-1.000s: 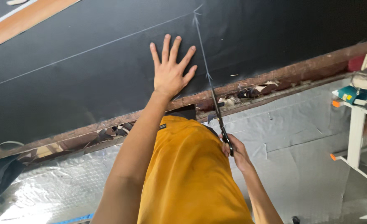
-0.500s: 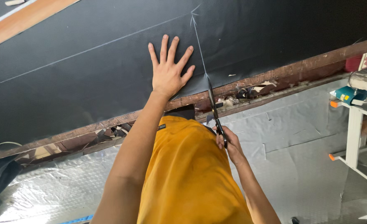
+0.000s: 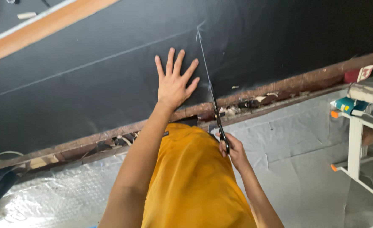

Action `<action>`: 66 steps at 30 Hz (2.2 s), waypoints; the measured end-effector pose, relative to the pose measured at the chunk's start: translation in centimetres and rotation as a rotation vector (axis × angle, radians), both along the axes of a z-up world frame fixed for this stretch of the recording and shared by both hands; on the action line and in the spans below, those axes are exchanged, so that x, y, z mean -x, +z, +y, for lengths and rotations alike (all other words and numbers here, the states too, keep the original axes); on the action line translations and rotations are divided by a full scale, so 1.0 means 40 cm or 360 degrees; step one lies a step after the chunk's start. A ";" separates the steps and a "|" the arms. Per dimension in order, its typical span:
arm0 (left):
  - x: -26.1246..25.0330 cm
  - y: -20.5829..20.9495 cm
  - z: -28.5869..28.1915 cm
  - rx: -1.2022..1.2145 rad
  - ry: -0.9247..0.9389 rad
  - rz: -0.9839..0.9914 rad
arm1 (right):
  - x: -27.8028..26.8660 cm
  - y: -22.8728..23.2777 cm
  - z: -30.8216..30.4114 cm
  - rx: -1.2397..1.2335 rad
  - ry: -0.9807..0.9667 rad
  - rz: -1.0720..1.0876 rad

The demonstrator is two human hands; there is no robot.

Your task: The person cuts a large sheet of black material using shears, then uses a ruler and chalk to mark lines on the material, and measures the marked sections with a tape measure.

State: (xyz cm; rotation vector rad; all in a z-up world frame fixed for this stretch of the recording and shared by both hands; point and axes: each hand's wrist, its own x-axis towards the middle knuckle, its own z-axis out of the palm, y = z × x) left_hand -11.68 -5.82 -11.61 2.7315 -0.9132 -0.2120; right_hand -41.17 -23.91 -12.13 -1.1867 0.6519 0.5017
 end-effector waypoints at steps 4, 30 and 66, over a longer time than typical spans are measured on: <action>0.011 -0.002 0.006 0.0017 0.0011 0.0005 | -0.027 0.003 -0.013 -0.0102 -0.0052 -0.0066; 0.006 0.002 0.013 0.0080 0.0052 0.0053 | -0.238 0.025 -0.019 0.0012 0.0016 -0.0197; -0.009 -0.024 0.015 0.0062 0.0031 -0.0066 | -0.401 0.012 -0.030 -0.0053 0.0009 -0.0225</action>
